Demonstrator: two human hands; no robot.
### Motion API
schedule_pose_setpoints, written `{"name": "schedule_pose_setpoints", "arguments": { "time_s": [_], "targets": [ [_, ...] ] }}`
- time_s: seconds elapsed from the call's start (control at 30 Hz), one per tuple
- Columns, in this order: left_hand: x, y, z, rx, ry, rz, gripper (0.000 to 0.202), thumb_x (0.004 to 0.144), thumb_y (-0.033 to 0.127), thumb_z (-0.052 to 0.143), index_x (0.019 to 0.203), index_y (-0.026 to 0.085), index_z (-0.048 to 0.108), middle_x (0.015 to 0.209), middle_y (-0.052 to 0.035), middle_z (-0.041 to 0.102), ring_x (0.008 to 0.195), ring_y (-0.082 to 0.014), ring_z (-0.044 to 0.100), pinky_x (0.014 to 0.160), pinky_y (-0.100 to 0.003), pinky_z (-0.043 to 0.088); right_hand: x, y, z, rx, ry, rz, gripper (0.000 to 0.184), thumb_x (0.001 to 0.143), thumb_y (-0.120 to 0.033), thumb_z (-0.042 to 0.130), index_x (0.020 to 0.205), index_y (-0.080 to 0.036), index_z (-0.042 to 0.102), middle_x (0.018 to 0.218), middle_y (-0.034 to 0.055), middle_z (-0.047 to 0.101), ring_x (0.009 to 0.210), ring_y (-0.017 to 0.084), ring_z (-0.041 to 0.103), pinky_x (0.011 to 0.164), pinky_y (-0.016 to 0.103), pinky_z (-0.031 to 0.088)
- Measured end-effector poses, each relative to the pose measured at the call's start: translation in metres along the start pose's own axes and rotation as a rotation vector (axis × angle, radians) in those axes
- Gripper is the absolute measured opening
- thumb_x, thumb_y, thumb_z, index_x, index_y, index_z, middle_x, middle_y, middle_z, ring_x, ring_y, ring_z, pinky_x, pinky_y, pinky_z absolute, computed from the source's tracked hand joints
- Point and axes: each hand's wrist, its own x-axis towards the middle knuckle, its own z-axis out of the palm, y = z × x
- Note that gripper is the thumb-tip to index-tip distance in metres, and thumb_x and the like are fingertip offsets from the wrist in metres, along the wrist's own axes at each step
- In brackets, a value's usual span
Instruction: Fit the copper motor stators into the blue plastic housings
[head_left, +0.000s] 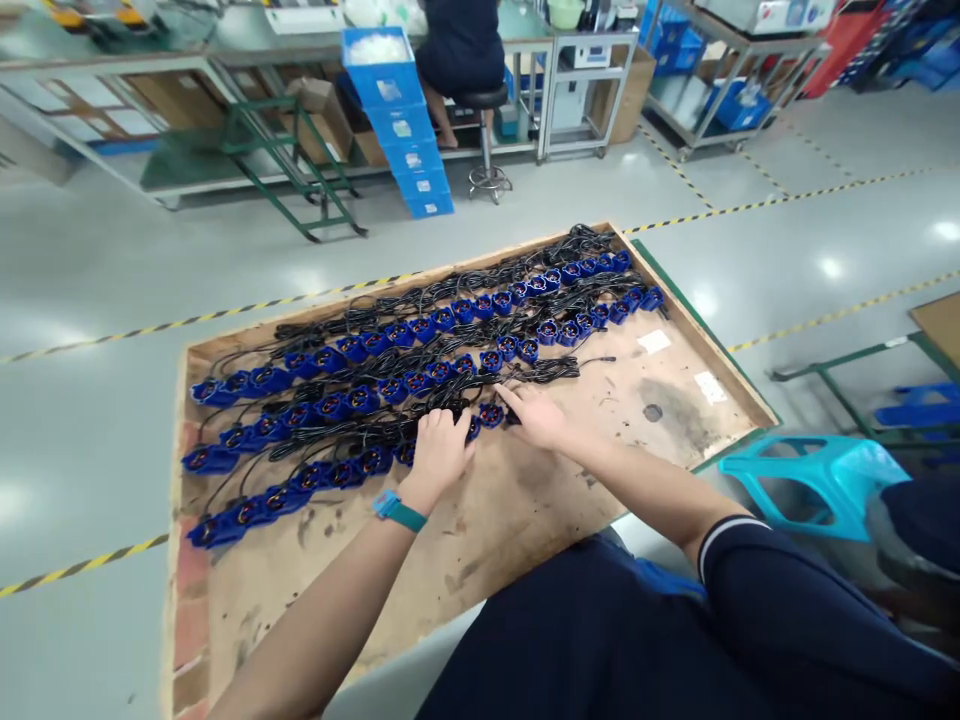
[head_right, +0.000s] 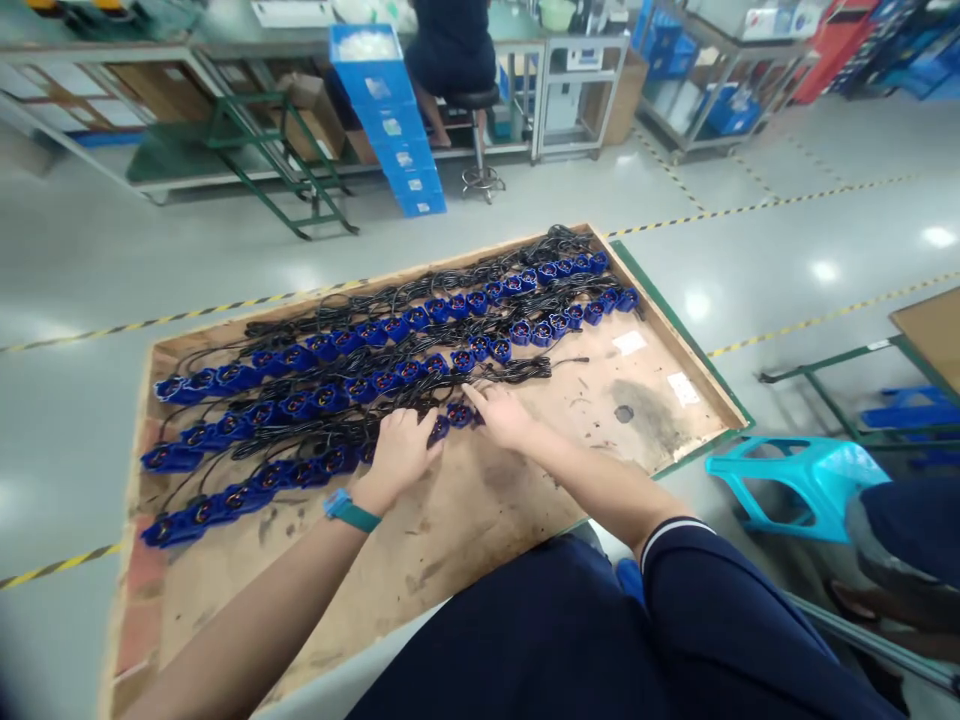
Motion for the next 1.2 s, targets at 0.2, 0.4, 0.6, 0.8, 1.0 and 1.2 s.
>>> {"name": "schedule_pose_setpoints", "arguments": {
  "time_s": [0.2,0.4,0.6,0.8,1.0,1.2],
  "targets": [
    [-0.001,-0.009,0.011,-0.003,0.039,0.036,0.056,0.091,0.037,0.055,0.139,0.008,0.053,0.103,-0.0191,0.056,0.106,-0.0355,0.048,0.089,-0.047,0.043,-0.008,-0.003,0.007,-0.028,0.043,0.159,0.043,0.086,-0.027,0.061,0.127,-0.012,0.057,0.12,0.0158,0.061,0.111,0.028,0.055,0.098,0.039,0.045],
    [0.001,-0.009,0.013,-0.008,0.109,0.036,0.061,0.093,0.042,0.053,0.142,0.007,0.049,0.118,-0.0246,0.055,0.118,-0.0394,0.046,0.096,-0.05,0.041,0.008,-0.003,0.004,-0.014,0.059,0.171,0.048,0.087,-0.025,0.06,0.133,-0.013,0.053,0.125,0.016,0.059,0.116,0.028,0.054,0.1,0.039,0.044],
    [0.019,0.004,0.01,-0.074,0.094,0.312,0.053,0.097,0.023,0.041,0.149,0.017,0.041,0.147,-0.0179,0.048,0.138,-0.0306,0.039,0.115,-0.052,0.027,-0.006,-0.009,0.011,0.033,0.067,0.266,0.043,0.09,-0.029,0.061,0.128,-0.011,0.053,0.128,0.0176,0.056,0.116,0.027,0.055,0.1,0.038,0.045],
    [0.024,0.013,0.022,-0.086,0.106,0.242,0.047,0.095,0.033,0.051,0.136,0.009,0.054,0.117,-0.0178,0.063,0.114,-0.0307,0.053,0.108,-0.049,0.036,-0.004,-0.019,0.013,0.051,0.059,0.383,0.036,0.09,-0.028,0.059,0.122,-0.013,0.054,0.124,0.0178,0.054,0.112,0.028,0.057,0.096,0.039,0.047],
    [0.008,0.028,0.033,-0.064,0.194,0.053,0.055,0.096,0.031,0.045,0.143,0.002,0.045,0.126,-0.0232,0.057,0.124,-0.0353,0.048,0.103,-0.048,0.041,0.009,-0.021,0.017,0.126,0.073,0.312,0.044,0.086,-0.028,0.064,0.126,-0.011,0.054,0.129,0.0192,0.053,0.114,0.029,0.057,0.097,0.041,0.047],
    [0.01,0.03,0.029,-0.037,0.207,0.015,0.062,0.095,0.037,0.048,0.147,0.004,0.04,0.149,-0.0263,0.041,0.14,-0.0396,0.035,0.111,-0.054,0.033,-0.025,-0.013,0.012,0.25,0.217,0.187,0.064,0.084,-0.024,0.067,0.143,-0.011,0.043,0.143,0.0202,0.046,0.133,0.028,0.045,0.112,0.042,0.038]
  ]
}}
